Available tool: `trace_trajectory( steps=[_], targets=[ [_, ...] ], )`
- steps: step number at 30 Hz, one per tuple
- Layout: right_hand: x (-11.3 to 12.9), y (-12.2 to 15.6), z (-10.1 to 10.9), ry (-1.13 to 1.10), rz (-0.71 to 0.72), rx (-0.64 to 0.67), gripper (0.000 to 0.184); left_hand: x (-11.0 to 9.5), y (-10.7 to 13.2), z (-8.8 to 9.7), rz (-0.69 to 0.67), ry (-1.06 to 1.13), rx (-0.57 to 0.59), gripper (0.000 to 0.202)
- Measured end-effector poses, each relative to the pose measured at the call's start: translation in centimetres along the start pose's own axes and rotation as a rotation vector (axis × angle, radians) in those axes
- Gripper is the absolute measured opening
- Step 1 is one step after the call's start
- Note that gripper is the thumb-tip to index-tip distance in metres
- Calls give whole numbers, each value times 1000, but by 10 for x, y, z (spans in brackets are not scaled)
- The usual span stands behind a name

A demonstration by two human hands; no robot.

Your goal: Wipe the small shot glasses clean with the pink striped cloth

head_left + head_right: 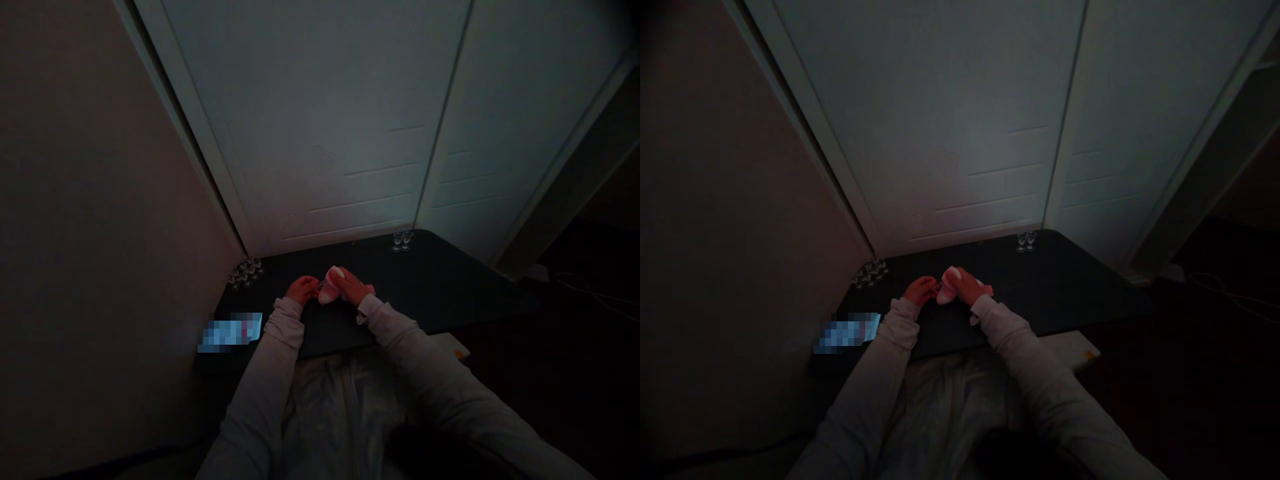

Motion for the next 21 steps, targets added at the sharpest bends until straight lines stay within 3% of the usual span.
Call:
trace_trajectory(
  steps=[7,15,21],
  targets=[
    [-5,2,-3,-60,-54,26,37,0,0,0,-2,27,-9,29],
    [7,3,1,-59,16,29,39,-3,3,0,11,42,-31,25],
    [-9,-3,-3,-54,-35,18,42,-2,2,0,7,28,-27,24]
  ],
)
Point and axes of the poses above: each hand's wrist, its own y-axis away from the middle knuckle, its own z-axis out of the back of the hand, x = y × z, the point moved 9 cm from there along -y, towards the middle knuckle, and after that the axes turned 8 degrees about -x, right-handed, at the moved point
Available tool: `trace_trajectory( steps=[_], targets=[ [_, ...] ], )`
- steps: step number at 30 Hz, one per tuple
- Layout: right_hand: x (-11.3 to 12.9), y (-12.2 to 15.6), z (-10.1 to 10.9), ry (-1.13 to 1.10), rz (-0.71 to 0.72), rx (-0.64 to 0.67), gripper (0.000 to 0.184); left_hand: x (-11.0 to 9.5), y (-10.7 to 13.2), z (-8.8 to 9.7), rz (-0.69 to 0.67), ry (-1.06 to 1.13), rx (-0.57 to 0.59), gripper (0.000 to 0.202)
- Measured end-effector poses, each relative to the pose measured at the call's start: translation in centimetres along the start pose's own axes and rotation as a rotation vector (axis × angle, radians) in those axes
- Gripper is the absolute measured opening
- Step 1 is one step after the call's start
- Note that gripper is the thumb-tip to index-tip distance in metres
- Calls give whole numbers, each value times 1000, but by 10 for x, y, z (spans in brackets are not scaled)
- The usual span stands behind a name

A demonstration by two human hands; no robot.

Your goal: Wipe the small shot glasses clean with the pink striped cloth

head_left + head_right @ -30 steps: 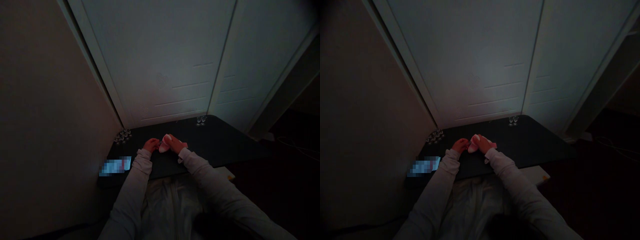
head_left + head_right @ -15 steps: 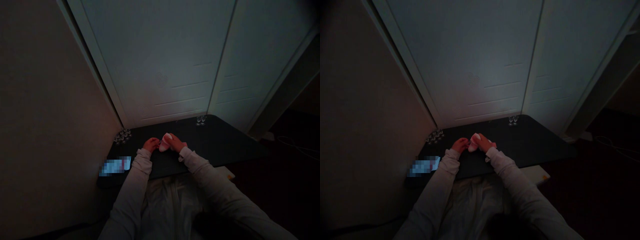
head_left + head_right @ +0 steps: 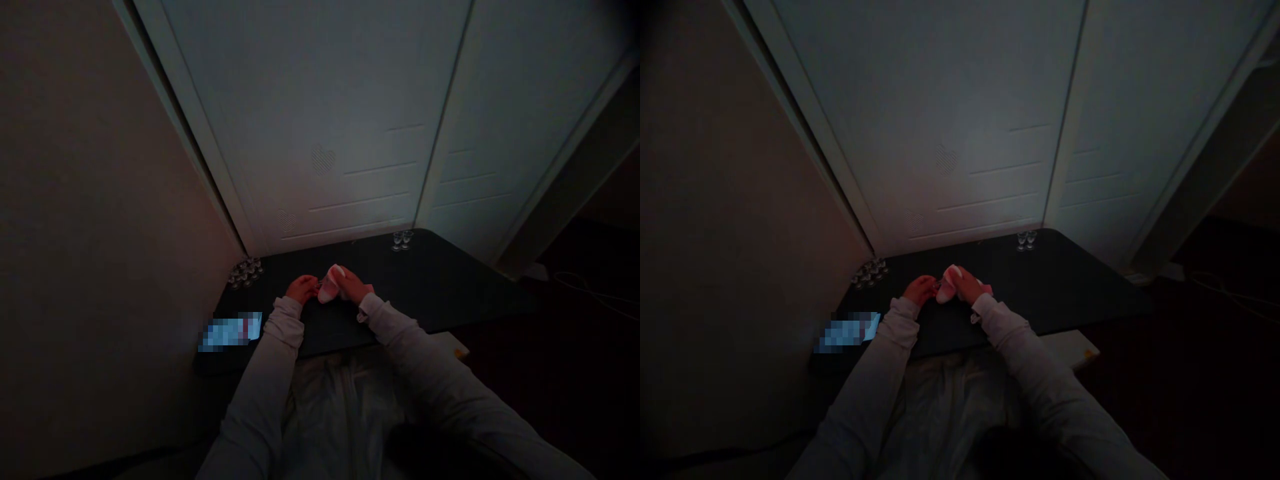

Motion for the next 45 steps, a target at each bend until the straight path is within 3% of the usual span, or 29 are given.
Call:
trace_trajectory(
  steps=[7,18,24,36,45],
  targets=[
    [-6,-6,-1,-24,35,-21,38,1,-2,1,6,-2,-2,24],
    [-10,-2,-13,-318,-135,110,26,0,-1,1,-14,46,24,26],
    [-4,-2,-10,-133,-45,125,25,0,-3,0,-27,44,50,26],
    [14,6,-10,230,149,129,20,5,-9,4,-18,27,-24,32],
    [26,11,-8,260,158,129,18,4,-6,3,-29,-69,-4,34]
  ],
)
Point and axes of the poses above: each hand's wrist, its own y-axis away from the middle knuckle, its own z-axis out of the back of the hand, x = y × z, the point moved 9 cm from there along -y, towards the middle knuckle, and after that the axes turned 8 degrees about -x, right-handed, at the moved point
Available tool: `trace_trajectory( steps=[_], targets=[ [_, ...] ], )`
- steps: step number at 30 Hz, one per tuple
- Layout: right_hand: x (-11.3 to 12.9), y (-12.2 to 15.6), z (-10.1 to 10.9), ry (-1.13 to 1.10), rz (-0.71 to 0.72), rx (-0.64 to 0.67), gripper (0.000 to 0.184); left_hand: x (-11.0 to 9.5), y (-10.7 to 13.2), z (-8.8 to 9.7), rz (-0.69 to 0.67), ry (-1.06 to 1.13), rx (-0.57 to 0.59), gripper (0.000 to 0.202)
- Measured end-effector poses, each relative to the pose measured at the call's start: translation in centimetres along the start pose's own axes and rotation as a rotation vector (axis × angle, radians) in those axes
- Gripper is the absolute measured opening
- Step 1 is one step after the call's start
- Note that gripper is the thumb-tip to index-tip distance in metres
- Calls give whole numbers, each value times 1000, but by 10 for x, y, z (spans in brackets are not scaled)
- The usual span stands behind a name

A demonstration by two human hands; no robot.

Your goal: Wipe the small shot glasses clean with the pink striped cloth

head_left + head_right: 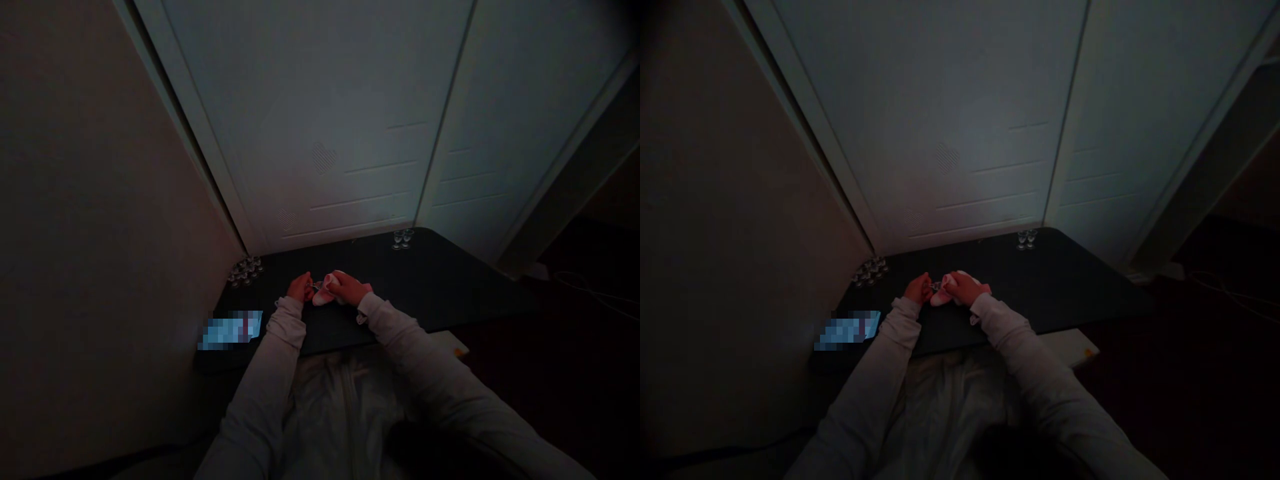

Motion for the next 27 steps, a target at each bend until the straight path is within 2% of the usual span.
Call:
trace_trajectory(
  steps=[14,24,27],
  targets=[
    [-2,1,-6,-149,-27,70,18,-3,2,1,8,24,-25,31],
    [-2,1,-6,-87,-18,76,26,-2,1,4,13,42,-54,32],
    [-3,-1,-6,-36,54,23,24,-5,3,4,-24,-28,-86,31]
  ],
)
Point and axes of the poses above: each hand's wrist, its own y-axis away from the middle knuckle, its own z-axis out of the back of the hand, x = y × z, the point moved 9 cm from there along -y, towards the middle knuckle, and after that the axes turned 8 degrees about -x, right-handed, at the moved point
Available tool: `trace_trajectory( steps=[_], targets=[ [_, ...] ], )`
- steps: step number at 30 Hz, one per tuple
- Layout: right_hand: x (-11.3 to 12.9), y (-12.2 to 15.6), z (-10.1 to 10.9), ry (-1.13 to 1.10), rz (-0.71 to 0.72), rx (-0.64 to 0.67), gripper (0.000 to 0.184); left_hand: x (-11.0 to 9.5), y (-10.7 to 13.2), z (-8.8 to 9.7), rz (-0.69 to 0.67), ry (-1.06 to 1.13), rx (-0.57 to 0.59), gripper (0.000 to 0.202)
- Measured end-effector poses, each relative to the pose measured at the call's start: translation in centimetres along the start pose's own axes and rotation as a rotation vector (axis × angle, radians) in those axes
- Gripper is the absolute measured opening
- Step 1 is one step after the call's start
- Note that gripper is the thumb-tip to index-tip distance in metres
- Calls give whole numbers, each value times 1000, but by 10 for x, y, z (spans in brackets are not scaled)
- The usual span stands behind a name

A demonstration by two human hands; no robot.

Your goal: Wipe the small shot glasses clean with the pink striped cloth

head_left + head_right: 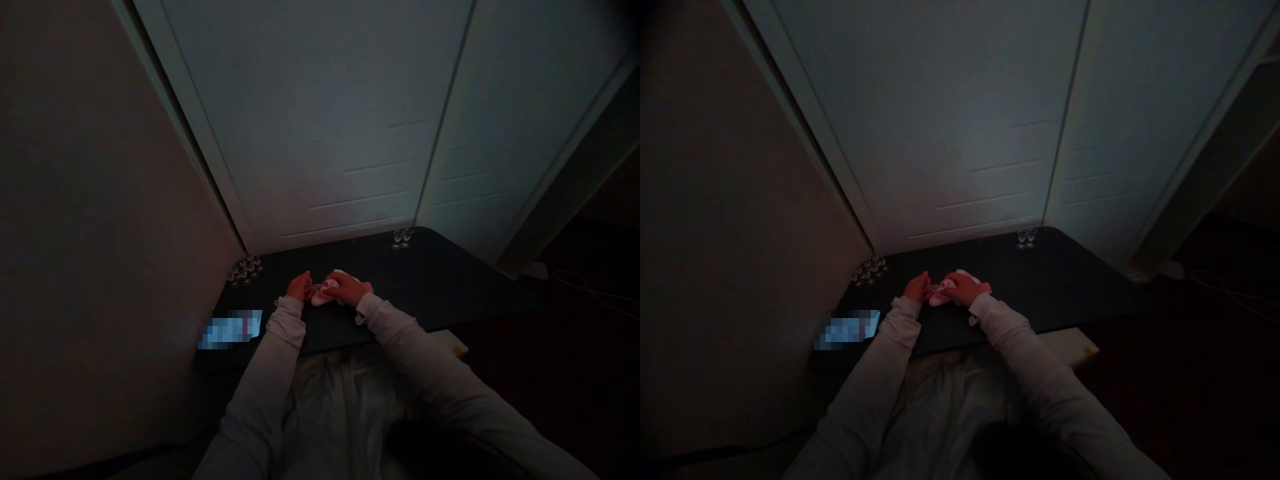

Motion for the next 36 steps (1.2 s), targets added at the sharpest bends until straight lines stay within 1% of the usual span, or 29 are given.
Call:
trace_trajectory(
  steps=[3,7,13,17,19,22,23,25,28,31,36],
  targets=[
    [3,-2,2,113,118,-71,21,-5,3,0,-40,-54,-15,30],
    [13,0,2,190,235,-95,19,-10,7,-2,-56,-84,-17,30],
    [21,2,2,202,291,-83,20,-14,10,-2,-96,-157,-29,33],
    [20,2,1,221,285,-84,21,-14,8,-2,-117,-180,-24,33],
    [21,2,5,219,269,-134,22,-13,7,-1,-110,-181,-15,33],
    [25,2,15,212,260,-231,32,-11,6,-3,-111,-181,27,35],
    [26,2,17,219,259,-255,33,-10,6,-4,-112,-179,33,36],
    [27,2,19,242,257,-275,26,-11,7,-3,-114,-167,24,36],
    [24,0,16,260,232,-232,16,-11,8,-2,-102,-147,14,38],
    [21,-1,11,236,204,-178,13,-9,8,-2,-81,-143,8,41],
    [16,0,12,194,155,-200,12,-9,6,-2,-102,-123,15,43]
  ],
)
Point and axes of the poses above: each hand's wrist, its own y-axis away from the middle knuckle, its own z-axis out of the back of the hand, x = y × z, the point moved 9 cm from there along -y, towards the middle knuckle, and after that the axes turned 8 degrees about -x, right-handed, at the moved point
